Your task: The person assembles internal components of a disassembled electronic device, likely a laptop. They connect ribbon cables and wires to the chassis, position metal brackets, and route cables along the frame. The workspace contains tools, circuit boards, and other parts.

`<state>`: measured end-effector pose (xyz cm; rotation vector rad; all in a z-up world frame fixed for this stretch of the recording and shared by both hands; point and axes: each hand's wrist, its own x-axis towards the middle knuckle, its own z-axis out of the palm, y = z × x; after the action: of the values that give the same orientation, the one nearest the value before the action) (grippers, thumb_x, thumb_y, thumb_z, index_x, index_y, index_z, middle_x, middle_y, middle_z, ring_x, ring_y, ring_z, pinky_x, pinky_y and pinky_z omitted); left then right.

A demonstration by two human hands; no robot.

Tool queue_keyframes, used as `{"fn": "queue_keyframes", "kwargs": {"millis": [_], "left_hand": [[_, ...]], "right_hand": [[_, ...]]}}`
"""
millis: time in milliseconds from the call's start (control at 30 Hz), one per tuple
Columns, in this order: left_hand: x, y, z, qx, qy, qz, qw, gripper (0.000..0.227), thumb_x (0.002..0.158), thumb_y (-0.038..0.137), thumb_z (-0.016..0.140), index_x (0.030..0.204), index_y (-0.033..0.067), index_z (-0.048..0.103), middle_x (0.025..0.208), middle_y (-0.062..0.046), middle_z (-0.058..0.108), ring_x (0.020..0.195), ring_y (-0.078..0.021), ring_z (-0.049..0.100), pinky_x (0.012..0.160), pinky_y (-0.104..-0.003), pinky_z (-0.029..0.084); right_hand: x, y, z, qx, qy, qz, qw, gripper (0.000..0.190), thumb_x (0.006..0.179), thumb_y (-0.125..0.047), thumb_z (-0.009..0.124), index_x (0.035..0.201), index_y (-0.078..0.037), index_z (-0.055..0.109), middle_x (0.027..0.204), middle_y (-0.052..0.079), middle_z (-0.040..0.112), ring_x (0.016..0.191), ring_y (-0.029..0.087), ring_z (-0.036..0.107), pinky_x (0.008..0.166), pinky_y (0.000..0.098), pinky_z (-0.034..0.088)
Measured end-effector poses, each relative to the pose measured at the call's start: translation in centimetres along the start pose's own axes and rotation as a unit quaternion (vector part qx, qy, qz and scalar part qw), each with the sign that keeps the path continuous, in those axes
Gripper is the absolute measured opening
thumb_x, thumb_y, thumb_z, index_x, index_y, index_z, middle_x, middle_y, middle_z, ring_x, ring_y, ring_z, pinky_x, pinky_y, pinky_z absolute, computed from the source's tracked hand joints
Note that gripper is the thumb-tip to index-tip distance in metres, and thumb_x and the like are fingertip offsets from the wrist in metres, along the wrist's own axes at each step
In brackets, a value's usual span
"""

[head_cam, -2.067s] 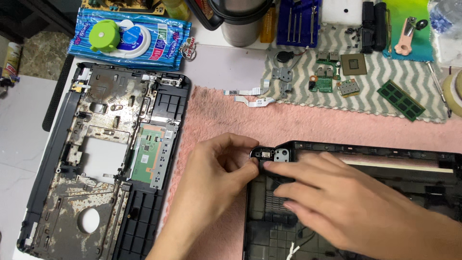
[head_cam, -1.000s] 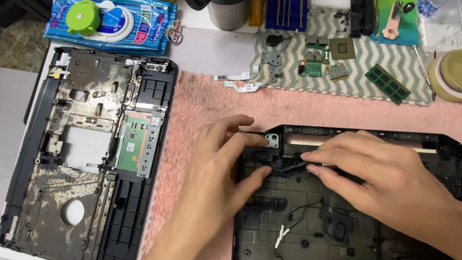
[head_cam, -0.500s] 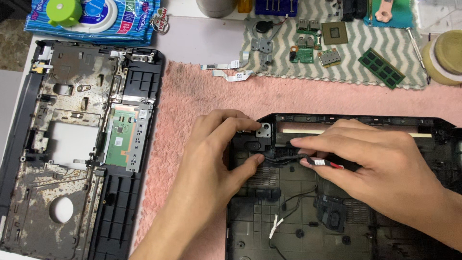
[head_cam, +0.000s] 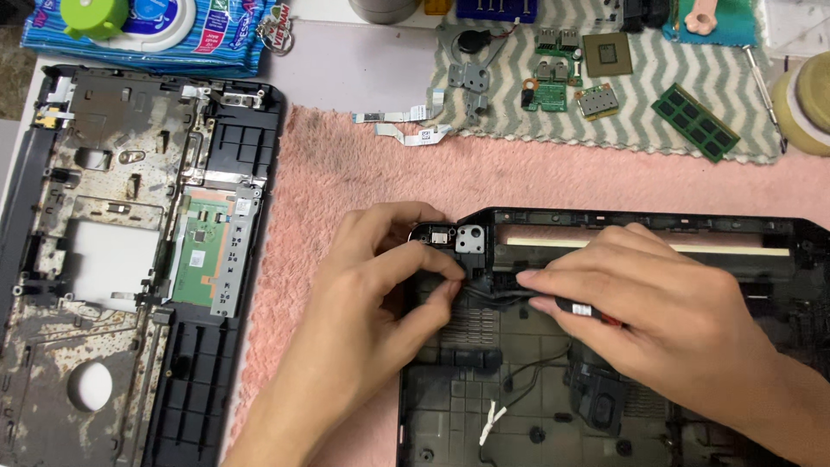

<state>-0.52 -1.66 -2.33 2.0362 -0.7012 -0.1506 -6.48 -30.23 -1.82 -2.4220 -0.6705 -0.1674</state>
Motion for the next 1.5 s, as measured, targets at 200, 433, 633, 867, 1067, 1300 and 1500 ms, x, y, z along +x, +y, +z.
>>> {"fn": "queue_keyframes", "kwargs": {"millis": [200,433,633,867,1067,1300,1500], "left_hand": [[-0.1,-0.2,0.1,-0.001,0.019,-0.007,1.000,0.015,0.092,0.010,0.083,0.105,0.0172,0.083,0.142,-0.007,0.073,0.135,-0.0267,0.067,0.114,-0.039,0.051],[-0.1,-0.1,0.4,0.000,0.021,-0.009,1.000,0.011,0.097,0.022,0.088,0.107,0.0196,0.084,0.143,-0.006,0.073,0.135,-0.0257,0.068,0.115,-0.039,0.052],[-0.2,0.3,0.5,-0.001,0.025,-0.035,0.999,0.014,0.096,0.019,0.088,0.110,0.0188,0.085,0.143,-0.005,0.072,0.134,-0.0236,0.067,0.110,-0.036,0.054],[0.1,0.5,0.5,-0.027,0.033,-0.064,0.997,0.017,0.090,0.015,0.091,0.107,0.0184,0.086,0.138,-0.004,0.075,0.133,-0.0217,0.071,0.112,-0.036,0.055],[0.3,0.3,0.6,-0.035,0.046,-0.068,0.996,0.020,0.086,0.014,0.095,0.104,0.0196,0.086,0.135,-0.005,0.079,0.131,-0.0203,0.075,0.113,-0.034,0.054],[0.3,0.7,0.4,-0.043,0.044,-0.103,0.993,0.019,0.085,0.015,0.096,0.100,0.0208,0.087,0.133,-0.002,0.080,0.128,-0.0180,0.075,0.100,-0.031,0.058],[0.2,0.7,0.7,-0.044,0.050,-0.119,0.991,0.019,0.083,0.018,0.093,0.101,0.0231,0.087,0.133,0.001,0.080,0.123,-0.0141,0.074,0.075,-0.025,0.058]], "right_hand": [[-0.2,0.3,0.0,-0.067,-0.048,-0.040,0.996,0.024,0.097,-0.013,0.087,0.121,-0.012,0.087,0.112,0.007,0.081,0.091,0.027,0.075,0.082,0.0485,0.057],[-0.8,0.8,0.6,-0.079,-0.056,-0.027,0.995,0.030,0.095,-0.011,0.086,0.125,-0.018,0.086,0.113,0.005,0.078,0.087,0.024,0.070,0.081,0.0475,0.054],[-1.0,0.7,0.8,-0.104,-0.074,-0.020,0.992,0.031,0.097,-0.011,0.084,0.125,-0.022,0.086,0.111,0.002,0.071,0.087,0.023,0.068,0.077,0.0455,0.048],[-2.3,1.3,0.9,-0.161,-0.135,-0.097,0.973,0.062,0.104,-0.021,0.073,0.165,-0.016,0.064,0.132,0.009,0.068,0.108,0.029,0.067,0.086,0.0537,0.050],[-2.2,0.7,0.8,-0.231,-0.137,-0.173,0.948,0.056,0.114,-0.030,0.056,0.165,-0.008,0.060,0.140,0.012,0.068,0.105,0.030,0.067,0.089,0.0539,0.050],[-2.8,0.2,1.2,-0.276,-0.138,-0.174,0.935,0.055,0.114,-0.036,0.058,0.162,-0.011,0.067,0.138,0.012,0.074,0.111,0.030,0.071,0.086,0.0530,0.052],[-1.2,0.5,0.7,-0.216,-0.074,-0.088,0.970,0.054,0.103,-0.002,0.070,0.149,-0.027,0.077,0.118,0.003,0.070,0.092,0.027,0.066,0.085,0.0527,0.047]]}}
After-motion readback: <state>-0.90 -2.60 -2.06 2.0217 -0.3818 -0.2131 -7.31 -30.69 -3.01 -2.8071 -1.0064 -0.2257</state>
